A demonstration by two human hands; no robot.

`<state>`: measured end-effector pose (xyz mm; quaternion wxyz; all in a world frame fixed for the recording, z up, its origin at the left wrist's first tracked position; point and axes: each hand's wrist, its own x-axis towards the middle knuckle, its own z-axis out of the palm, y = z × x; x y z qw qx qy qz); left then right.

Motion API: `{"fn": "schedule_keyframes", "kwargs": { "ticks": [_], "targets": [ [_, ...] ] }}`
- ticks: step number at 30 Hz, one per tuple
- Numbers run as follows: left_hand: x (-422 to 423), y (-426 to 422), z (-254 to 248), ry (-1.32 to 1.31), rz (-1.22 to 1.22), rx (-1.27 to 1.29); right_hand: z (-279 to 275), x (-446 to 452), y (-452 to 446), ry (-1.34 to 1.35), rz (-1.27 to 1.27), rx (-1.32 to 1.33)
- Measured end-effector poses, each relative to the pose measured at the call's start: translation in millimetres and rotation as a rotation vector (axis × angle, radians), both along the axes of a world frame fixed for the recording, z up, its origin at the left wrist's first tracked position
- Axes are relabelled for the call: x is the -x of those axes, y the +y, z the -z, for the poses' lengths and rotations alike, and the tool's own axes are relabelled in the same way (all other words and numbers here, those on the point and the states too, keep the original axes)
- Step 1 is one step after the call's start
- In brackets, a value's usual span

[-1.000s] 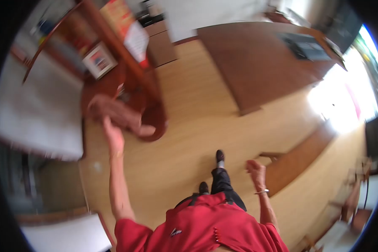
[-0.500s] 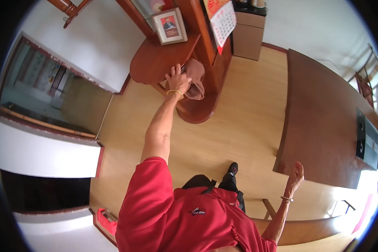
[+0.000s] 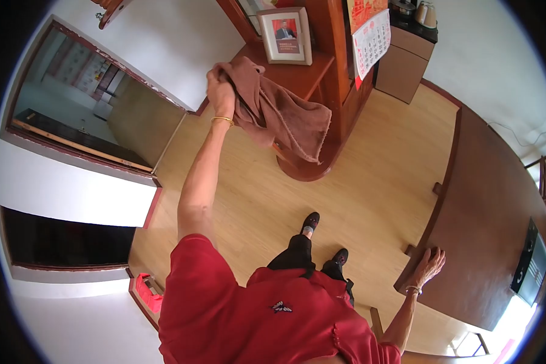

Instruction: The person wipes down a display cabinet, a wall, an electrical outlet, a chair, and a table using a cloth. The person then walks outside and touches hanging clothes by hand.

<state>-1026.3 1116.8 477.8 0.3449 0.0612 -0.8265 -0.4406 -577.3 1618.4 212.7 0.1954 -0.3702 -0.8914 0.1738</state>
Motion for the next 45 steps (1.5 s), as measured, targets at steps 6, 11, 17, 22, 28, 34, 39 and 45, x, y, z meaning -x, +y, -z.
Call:
{"fn": "schedule_keyframes", "kwargs": {
  "ticks": [6,11,17,22,28,34,39,45],
  "targets": [
    [-4,27,90,-0.437,0.243,0.828,20,15,-14,-0.363,0.238,-0.251],
    [28,-22,106,-0.350,0.151,0.945,27,14,-11,-0.334,0.266,-0.295],
    [139,-119,132,-0.376,0.008,0.751,21,19,-19,-0.320,0.312,-0.314],
    [214,-109,134,-0.310,0.171,0.721,12,22,-24,-0.317,0.292,-0.346],
    [320,-101,135,-0.430,0.212,0.754,8,24,-25,-0.311,0.268,-0.391],
    [309,-121,136,-0.464,-0.082,0.711,1,29,-30,-0.343,0.268,-0.352],
    [242,-109,111,-0.524,-0.159,0.816,7,24,-22,-0.331,0.247,-0.382],
    [72,-76,86,-0.396,0.189,0.787,4,25,-25,-0.365,0.270,-0.365]
  ]
}}
